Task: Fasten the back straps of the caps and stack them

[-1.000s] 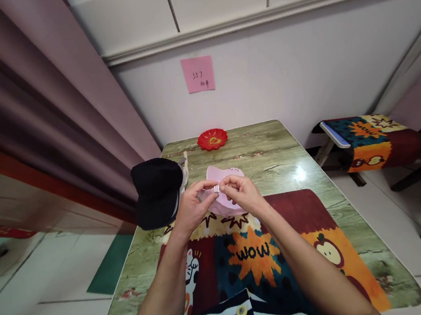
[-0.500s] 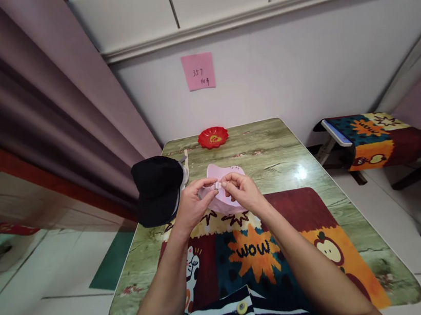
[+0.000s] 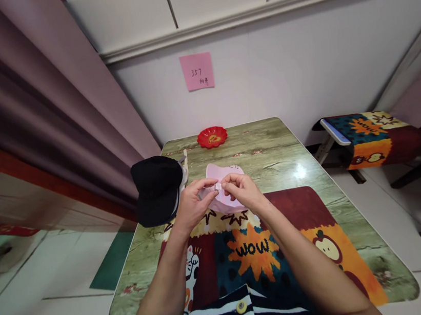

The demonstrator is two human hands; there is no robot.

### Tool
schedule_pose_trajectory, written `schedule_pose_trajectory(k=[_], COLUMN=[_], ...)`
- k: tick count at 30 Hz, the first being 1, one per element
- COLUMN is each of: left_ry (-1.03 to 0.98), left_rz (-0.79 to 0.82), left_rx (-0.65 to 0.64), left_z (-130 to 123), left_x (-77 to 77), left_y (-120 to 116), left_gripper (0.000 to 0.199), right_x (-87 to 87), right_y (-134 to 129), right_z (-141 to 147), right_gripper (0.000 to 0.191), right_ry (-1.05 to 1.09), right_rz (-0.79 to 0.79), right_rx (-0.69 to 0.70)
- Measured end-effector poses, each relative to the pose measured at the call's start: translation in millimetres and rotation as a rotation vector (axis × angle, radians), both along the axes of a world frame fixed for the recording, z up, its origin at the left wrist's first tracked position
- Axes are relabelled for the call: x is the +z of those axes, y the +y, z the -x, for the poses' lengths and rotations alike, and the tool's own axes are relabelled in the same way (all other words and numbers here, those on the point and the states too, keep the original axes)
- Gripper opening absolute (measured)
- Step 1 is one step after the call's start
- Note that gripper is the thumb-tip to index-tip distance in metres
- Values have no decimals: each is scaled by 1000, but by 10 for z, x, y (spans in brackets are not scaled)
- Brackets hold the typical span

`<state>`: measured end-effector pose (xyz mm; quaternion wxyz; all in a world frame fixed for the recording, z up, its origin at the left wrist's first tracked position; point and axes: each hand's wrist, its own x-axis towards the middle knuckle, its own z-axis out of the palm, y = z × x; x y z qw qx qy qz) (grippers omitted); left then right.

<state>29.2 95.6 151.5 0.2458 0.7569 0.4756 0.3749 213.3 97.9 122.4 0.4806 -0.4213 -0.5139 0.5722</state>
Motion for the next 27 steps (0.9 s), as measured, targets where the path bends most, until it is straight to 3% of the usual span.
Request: schedule_pose_trajectory(k=[15,20,23,27], left_ry=[-16,-95,-152,-156], left_rz=[14,41,33,63], left_rx=[-43,21,72,36], left_z=[-32,-40,-52,-71], left_x=[-3,30,64,66], left_y=[-19,-36,-24,10], left_gripper=[20,35,23,15], right_x=[0,11,26,49], right_y=[-19,-2,-5,-28], right_z=[24,21,16,-8], right_gripper=[26,27,27,26], right_ry=[-23,-33,-79,-188], right_rz=[-23,-38,-72,-158], right_rx=[-18,-31,-43,-44])
